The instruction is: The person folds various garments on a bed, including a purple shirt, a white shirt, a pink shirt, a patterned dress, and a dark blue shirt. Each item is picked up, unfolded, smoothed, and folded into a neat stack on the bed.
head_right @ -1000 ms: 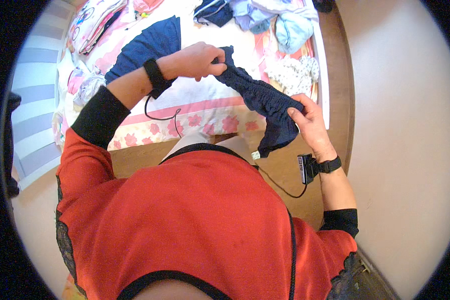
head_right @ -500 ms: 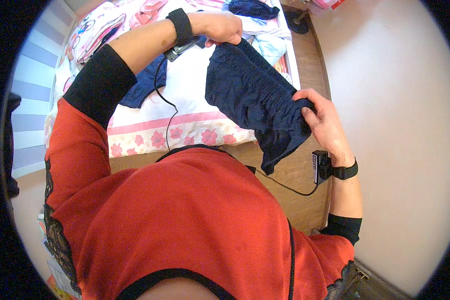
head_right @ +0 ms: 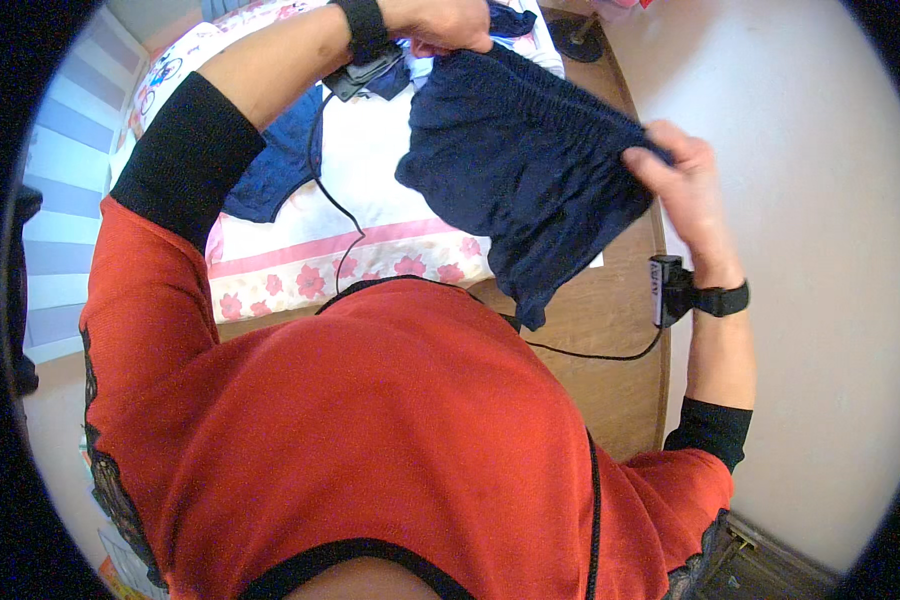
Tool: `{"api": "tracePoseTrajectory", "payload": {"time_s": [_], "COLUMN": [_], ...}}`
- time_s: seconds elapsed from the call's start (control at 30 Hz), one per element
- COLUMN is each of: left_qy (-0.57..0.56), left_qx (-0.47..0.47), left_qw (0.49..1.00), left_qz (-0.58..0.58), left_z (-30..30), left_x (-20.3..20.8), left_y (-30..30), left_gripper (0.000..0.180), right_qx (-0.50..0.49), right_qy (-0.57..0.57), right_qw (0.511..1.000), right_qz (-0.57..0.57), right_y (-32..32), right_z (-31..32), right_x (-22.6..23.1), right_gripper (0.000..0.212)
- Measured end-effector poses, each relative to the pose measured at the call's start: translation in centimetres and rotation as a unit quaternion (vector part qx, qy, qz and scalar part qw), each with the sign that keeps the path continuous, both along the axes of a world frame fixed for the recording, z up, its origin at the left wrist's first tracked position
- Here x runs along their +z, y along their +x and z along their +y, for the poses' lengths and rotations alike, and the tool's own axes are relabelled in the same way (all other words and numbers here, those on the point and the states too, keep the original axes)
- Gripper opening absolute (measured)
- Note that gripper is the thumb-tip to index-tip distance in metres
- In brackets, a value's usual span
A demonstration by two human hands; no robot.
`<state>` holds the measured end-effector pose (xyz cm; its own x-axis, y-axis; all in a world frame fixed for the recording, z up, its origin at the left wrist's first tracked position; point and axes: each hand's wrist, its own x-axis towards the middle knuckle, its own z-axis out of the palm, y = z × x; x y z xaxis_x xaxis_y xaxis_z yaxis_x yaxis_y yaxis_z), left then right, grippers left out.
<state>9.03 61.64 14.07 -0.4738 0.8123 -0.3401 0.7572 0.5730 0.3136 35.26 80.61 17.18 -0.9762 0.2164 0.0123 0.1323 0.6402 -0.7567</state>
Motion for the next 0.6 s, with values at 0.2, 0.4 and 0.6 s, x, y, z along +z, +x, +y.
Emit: {"api": "tracePoseTrajectory", "payload": {"time_s": [0.2,0.4,0.6], "left_qy": [0.14,0.571,0.525], "left_qx": [-0.108,-0.145,-0.154], "left_qw": [0.976,0.806,0.833], "left_qz": [0.129,0.062,0.08], "left_z": [1.1,0.6,-0.1], "left_x": [-2.6,-3.4,-6.0], "left_y": [-0.1,5.1,7.4], "left_gripper": [0.029,0.03,0.041], "right_qx": [0.065,0.053,0.042], "right_qy": [-0.022,0.008,0.034], "right_qw": [0.998,0.997,0.996], "right_qz": [0.009,0.06,0.071], "right_y": [-0.4,-0.6,-0.1], "right_z": [1.0,2.0,4.5], "right_x": [4.0,5.8,5.0], "right_gripper": [0.016,0.012,0.012]}}
